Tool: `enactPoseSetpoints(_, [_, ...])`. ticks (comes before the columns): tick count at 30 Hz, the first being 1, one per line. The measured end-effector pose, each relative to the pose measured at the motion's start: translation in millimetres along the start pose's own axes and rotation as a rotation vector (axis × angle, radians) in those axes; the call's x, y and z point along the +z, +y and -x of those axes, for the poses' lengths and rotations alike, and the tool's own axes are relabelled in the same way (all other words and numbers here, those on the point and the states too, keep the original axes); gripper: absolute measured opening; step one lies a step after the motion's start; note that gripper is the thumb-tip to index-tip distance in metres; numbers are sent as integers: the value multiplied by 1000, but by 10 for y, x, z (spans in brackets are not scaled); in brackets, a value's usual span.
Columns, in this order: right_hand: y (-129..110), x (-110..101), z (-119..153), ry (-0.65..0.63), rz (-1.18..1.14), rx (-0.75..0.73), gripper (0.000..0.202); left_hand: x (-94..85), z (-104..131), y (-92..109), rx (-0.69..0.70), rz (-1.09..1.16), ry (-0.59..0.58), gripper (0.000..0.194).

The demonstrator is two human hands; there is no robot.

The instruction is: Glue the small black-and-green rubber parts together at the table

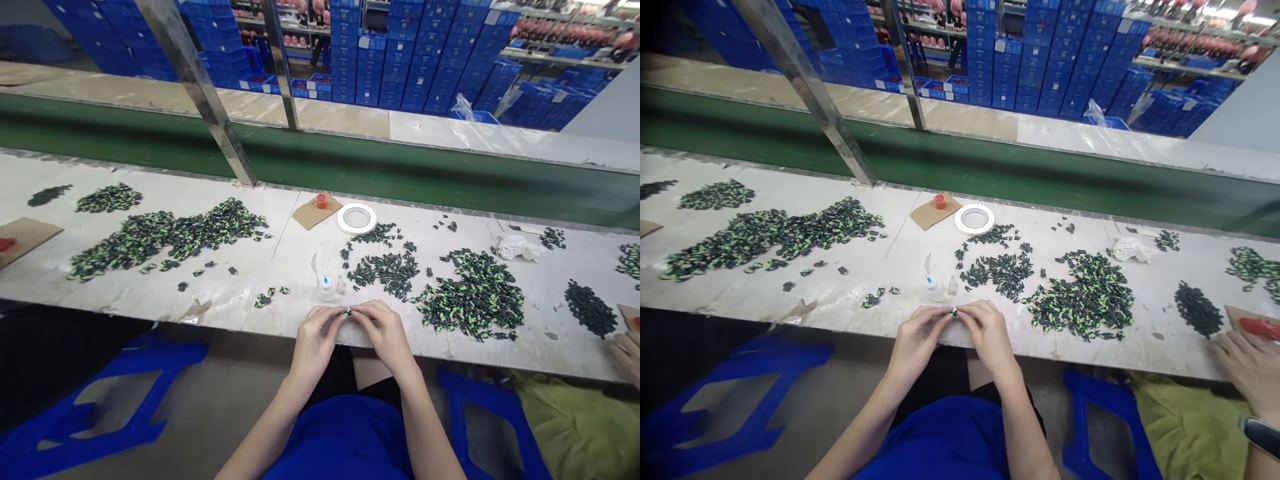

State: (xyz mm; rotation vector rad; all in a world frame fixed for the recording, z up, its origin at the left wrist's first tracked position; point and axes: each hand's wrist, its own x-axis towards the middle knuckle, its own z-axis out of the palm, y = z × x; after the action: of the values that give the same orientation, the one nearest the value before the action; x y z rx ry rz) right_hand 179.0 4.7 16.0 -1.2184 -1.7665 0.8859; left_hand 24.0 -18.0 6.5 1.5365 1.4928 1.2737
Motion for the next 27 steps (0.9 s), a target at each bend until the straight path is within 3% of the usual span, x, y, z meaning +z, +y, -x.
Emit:
enactPoseSetpoints(8, [-41, -102, 23, -65, 52, -58, 22, -13, -20, 60, 19, 30, -88, 14])
enactPoseSetpoints(17, [-150, -196, 90, -126, 44, -5, 19, -59, -37, 136, 74, 29, -203, 12])
enactPoseSetpoints(21, [-174, -197, 129, -106, 26, -11, 16, -75, -49, 188, 110, 30, -222, 10])
enactPoseSetpoints(27, [-215, -231, 194, -55, 5, -20, 12, -90, -53, 279, 54, 102, -244, 9])
